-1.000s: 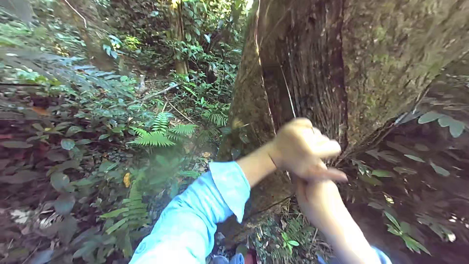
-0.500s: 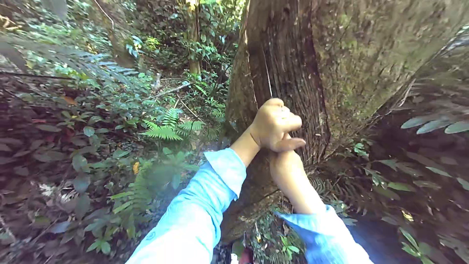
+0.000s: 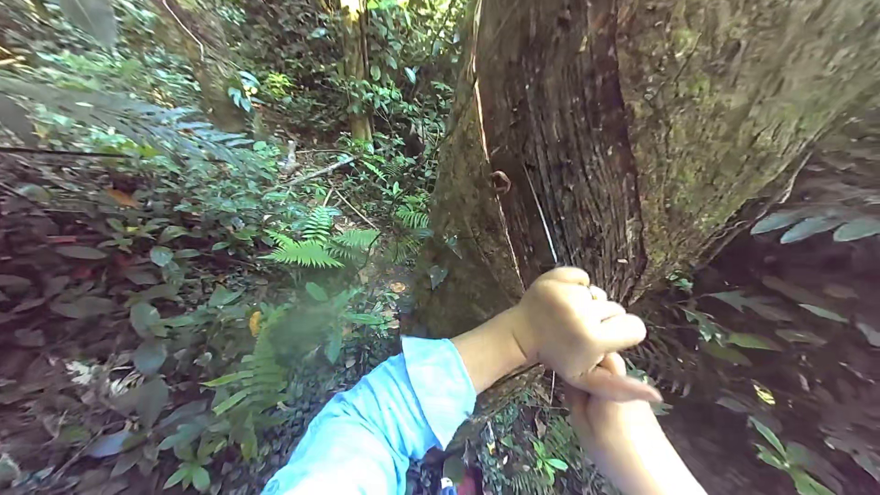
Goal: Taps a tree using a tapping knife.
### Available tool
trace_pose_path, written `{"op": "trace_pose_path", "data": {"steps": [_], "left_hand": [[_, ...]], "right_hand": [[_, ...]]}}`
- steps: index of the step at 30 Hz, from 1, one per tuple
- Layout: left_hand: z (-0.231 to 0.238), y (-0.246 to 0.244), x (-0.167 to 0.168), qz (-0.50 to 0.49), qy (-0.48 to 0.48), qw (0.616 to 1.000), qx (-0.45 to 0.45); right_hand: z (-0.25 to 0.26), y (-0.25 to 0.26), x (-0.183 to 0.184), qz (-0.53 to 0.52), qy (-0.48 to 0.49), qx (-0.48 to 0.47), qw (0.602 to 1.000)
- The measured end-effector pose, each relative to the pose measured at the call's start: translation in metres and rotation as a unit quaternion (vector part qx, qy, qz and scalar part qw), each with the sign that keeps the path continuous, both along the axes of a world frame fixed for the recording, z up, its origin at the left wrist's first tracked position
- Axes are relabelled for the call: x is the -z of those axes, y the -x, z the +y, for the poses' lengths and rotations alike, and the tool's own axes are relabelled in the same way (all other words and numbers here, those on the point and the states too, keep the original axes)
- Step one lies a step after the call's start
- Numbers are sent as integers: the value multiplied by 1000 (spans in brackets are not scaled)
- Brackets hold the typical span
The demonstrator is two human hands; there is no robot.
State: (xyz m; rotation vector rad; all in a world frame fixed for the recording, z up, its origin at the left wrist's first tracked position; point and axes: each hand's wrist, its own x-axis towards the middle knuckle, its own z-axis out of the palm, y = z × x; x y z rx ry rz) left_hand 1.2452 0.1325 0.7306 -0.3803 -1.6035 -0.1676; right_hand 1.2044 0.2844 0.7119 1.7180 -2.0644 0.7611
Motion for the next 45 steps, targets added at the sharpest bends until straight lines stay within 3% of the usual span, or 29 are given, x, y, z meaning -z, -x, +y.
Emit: {"op": "trace_pose_path", "data": {"steps": [3,6,9,11,14,17,21,24,28,35,38,41,43,45], "left_hand": [[2,16,7,13,-28,999,-9],[20,15,22,15,-20,999,-38],[4,8,10,-13,-8,1000,-14],[8,14,11,-20,-28,999,-15],[34,18,30,-1,-27,999,-34],[27,23,20,21,-15,999,-47],[52,33,48,-15,-32,996,-76],[63,41,63,-1,-18,996,-83],[33,54,53,-3,22,994,-107],[27,69,87,20,59,976,-208],[33,82,91,11,31,964,-264],[77,103,117,0,13,969,-246],[92,114,124,11,29,975,-222],[87,114,119,15,30,970,-240]], "right_hand": [[-1,16,-3,5,-31,-4,1000],[18,9,9,-62,-43,-7,997],[-2,17,16,-4,6,-12,1000],[2,26,11,34,-16,-15,999],[35,15,15,-30,-82,0,996],[29,16,2,-50,-77,-5,996],[35,69,62,16,13,-61,998],[51,54,51,-11,-75,-30,997],[13,101,71,72,44,-95,992],[-8,107,104,56,54,-124,989],[-3,118,97,48,-1,-98,994],[53,99,87,-53,-121,-26,991],[61,146,115,15,3,-150,989],[55,158,111,21,-10,-184,983]]}}
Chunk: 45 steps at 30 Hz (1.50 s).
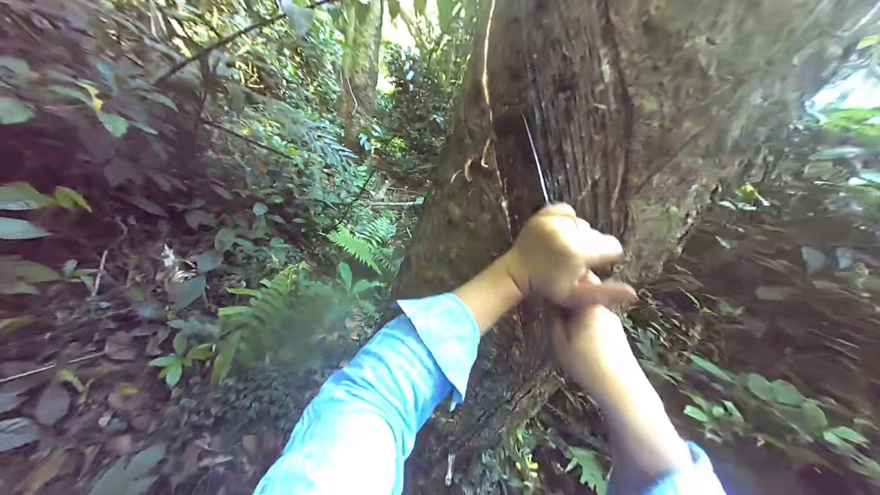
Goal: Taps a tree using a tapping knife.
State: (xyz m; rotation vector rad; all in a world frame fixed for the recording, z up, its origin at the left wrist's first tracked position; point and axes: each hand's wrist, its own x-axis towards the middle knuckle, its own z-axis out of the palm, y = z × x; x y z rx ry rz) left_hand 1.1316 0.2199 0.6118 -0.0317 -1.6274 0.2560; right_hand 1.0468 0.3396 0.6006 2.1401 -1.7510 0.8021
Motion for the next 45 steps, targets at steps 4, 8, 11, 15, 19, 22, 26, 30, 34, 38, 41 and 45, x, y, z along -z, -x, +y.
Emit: {"op": "trace_pose_path", "data": {"steps": [4,8,11,15,19,22,26,30,34,38,41,45], "left_hand": [[-44,-19,-30,-3,17,999,-38],[-40,-19,-9,-8,2,996,-93],[-12,-9,2,7,-49,996,-75],[32,-6,-4,5,-57,998,2],[34,-15,-5,-45,-70,996,-35],[14,-8,-8,-20,-77,994,-76],[25,16,26,-17,-20,997,-73],[8,22,24,-4,-24,996,-87],[31,47,53,-12,-18,994,-111],[21,40,38,-24,-4,992,-123],[27,50,53,-28,-27,990,-139],[53,50,64,-112,-65,981,-141]], "right_hand": [[-45,-26,-31,-45,-100,64,992],[-56,-25,-16,-47,-128,92,986],[-19,-19,-26,-15,-159,97,982],[40,-7,-18,13,-118,44,992],[28,-11,-22,-6,-109,46,993],[0,-10,-30,-6,-168,91,982],[25,12,11,-20,-152,58,986],[8,18,4,-8,-154,59,986],[22,47,41,-24,-127,51,990],[13,42,24,-21,-135,29,990],[10,60,49,-24,-123,-2,992],[35,61,58,-38,-135,-12,990]]}}
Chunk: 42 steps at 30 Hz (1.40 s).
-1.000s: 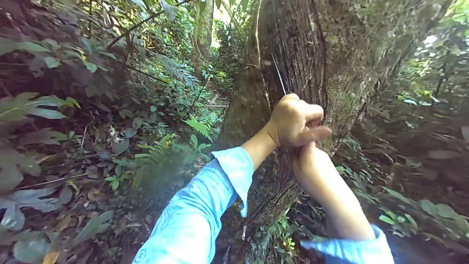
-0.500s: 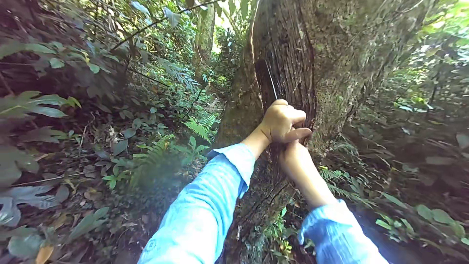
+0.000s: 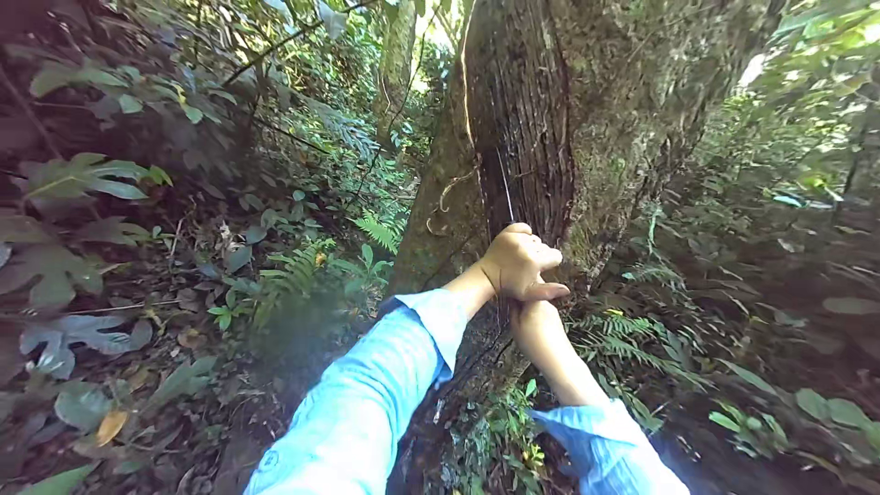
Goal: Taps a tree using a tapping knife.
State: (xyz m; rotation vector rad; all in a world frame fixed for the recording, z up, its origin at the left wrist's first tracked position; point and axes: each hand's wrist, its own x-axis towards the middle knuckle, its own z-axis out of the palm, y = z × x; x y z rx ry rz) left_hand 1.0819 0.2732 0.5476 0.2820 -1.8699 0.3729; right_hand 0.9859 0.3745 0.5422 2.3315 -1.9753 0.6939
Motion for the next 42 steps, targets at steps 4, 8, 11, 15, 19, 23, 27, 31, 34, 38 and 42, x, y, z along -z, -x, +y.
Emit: {"op": "trace_pose_path", "data": {"steps": [4,8,11,15,19,23,27,31,34,38,42], "left_hand": [[-1,9,-5,24,-30,998,-40],[23,19,19,-7,-27,999,-35],[10,11,3,-5,-23,999,-40],[25,35,22,21,-40,997,-56],[35,17,10,-56,-63,996,-43],[47,31,10,-30,-112,991,-69],[97,34,28,-33,-110,993,27],[125,31,12,38,62,997,34],[138,43,18,23,48,997,53],[125,55,48,-31,-24,998,44],[95,53,53,-82,-108,991,-2]], "right_hand": [[-7,10,-10,10,-54,10,998],[21,17,13,-11,-57,10,998],[9,12,-8,-18,-69,10,997],[18,37,13,-6,-68,2,998],[32,21,3,10,-72,13,997],[44,34,0,21,-93,21,995],[101,46,31,-43,9,-31,999],[117,46,47,-95,178,-79,976],[125,56,65,-137,195,-94,967],[119,72,91,-139,180,-84,970],[83,81,93,-144,136,-114,974]]}}
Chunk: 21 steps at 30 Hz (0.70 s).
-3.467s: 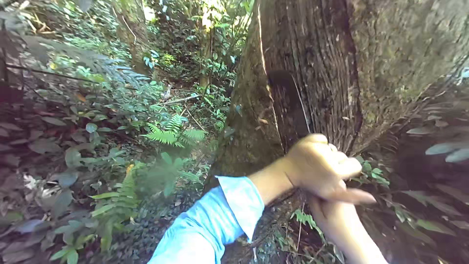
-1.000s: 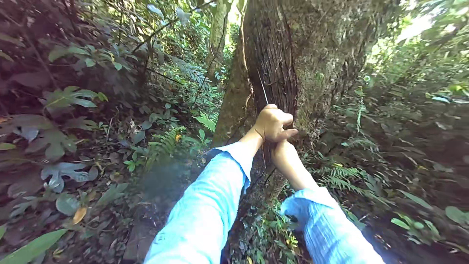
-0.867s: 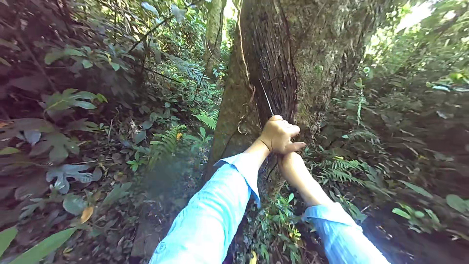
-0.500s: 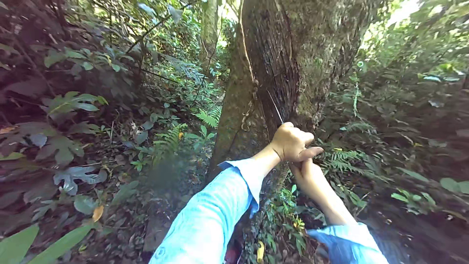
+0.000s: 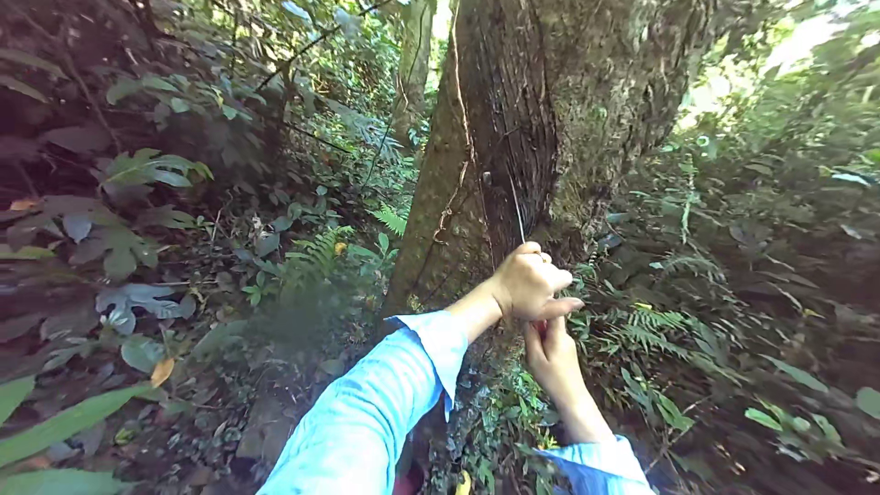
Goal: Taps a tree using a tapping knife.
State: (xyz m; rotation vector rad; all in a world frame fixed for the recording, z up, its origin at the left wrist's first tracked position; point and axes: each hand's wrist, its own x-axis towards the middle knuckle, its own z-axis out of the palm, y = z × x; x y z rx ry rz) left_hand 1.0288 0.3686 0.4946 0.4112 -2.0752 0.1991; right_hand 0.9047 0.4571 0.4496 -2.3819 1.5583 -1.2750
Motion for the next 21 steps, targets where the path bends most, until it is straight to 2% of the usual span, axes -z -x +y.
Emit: {"op": "trace_pose_path", "data": {"steps": [6,9,16,18,21], "left_hand": [[-53,-7,-23,14,48,991,-123],[-85,-14,-29,36,87,983,-155],[-87,1,-25,78,126,976,-158],[-87,15,-12,93,108,975,-173],[-55,46,22,44,44,983,-172]], "right_hand": [[-70,-3,-27,-4,10,-88,996],[-99,-7,-41,22,-2,-99,995],[-97,5,-55,110,-68,-47,990],[-101,18,-42,118,-103,-35,987],[-80,50,1,87,-95,-40,991]]}}
